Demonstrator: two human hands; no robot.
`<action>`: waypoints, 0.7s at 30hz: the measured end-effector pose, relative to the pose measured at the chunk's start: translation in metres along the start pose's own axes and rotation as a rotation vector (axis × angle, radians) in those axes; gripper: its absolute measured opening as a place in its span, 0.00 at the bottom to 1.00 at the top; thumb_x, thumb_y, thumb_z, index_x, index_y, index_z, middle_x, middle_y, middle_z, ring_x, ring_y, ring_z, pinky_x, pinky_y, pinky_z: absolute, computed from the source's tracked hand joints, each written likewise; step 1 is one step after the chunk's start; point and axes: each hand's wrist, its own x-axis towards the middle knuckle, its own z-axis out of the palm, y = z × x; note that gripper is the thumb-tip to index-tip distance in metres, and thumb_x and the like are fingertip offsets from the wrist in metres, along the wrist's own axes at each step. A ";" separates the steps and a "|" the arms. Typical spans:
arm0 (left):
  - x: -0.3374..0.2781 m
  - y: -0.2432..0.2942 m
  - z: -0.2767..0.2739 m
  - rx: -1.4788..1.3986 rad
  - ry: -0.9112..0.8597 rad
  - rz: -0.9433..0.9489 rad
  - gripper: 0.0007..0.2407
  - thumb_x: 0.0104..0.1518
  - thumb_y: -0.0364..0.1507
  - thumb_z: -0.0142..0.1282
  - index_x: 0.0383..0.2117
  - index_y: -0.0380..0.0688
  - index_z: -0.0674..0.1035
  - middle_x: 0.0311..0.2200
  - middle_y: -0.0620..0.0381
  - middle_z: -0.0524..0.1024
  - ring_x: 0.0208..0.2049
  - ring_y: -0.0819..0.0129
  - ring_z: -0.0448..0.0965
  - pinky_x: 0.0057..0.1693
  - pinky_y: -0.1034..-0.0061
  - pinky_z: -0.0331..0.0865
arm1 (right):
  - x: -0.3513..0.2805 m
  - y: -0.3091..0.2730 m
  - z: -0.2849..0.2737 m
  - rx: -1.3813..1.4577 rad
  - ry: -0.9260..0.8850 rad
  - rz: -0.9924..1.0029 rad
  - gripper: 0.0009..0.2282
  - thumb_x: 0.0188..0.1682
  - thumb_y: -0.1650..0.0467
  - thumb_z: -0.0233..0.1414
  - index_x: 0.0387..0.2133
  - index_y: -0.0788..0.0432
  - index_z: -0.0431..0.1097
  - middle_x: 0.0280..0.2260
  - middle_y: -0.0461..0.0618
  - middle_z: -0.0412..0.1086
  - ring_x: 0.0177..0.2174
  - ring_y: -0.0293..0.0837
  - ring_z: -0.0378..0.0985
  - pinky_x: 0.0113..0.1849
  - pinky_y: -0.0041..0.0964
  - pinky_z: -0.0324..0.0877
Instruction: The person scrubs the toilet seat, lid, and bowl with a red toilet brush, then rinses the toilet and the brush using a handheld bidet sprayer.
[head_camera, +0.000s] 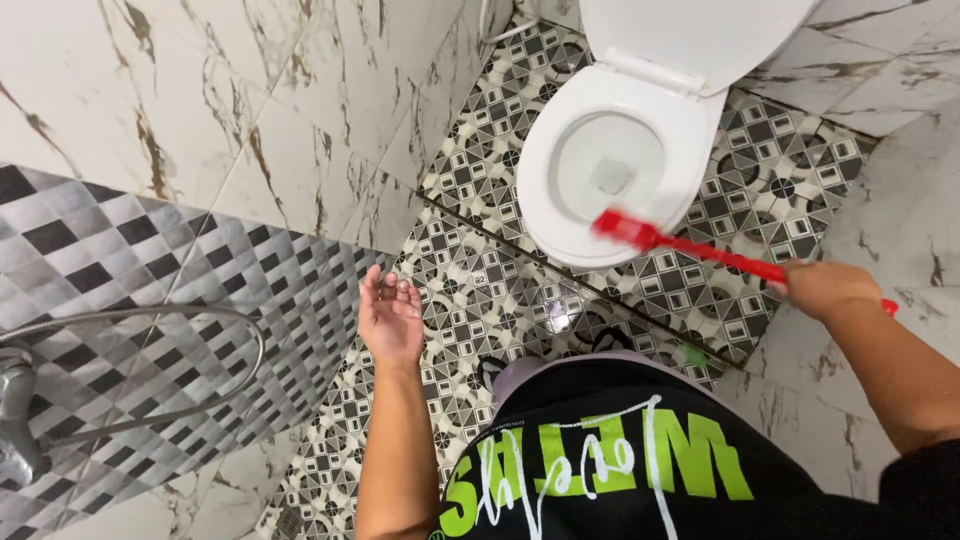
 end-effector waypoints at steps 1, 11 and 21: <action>-0.002 0.001 0.000 0.000 0.003 0.004 0.12 0.67 0.41 0.51 0.48 0.51 0.79 0.39 0.61 0.77 0.41 0.69 0.75 0.53 0.72 0.71 | 0.009 0.002 0.005 -0.002 0.001 -0.005 0.24 0.55 0.49 0.42 0.54 0.47 0.71 0.48 0.51 0.79 0.49 0.52 0.82 0.49 0.51 0.76; -0.012 0.009 0.011 0.075 0.057 0.068 0.13 0.66 0.40 0.50 0.49 0.50 0.79 0.40 0.62 0.77 0.41 0.69 0.74 0.53 0.72 0.70 | 0.111 0.040 -0.024 0.138 0.164 0.180 0.22 0.56 0.52 0.47 0.52 0.51 0.76 0.49 0.59 0.79 0.48 0.58 0.82 0.47 0.54 0.76; -0.017 0.022 0.004 0.021 0.039 0.188 0.12 0.67 0.38 0.52 0.50 0.47 0.78 0.39 0.59 0.76 0.41 0.68 0.74 0.53 0.71 0.70 | 0.129 -0.010 0.022 0.035 0.045 -0.114 0.23 0.56 0.51 0.42 0.55 0.49 0.68 0.51 0.53 0.74 0.49 0.52 0.79 0.48 0.52 0.75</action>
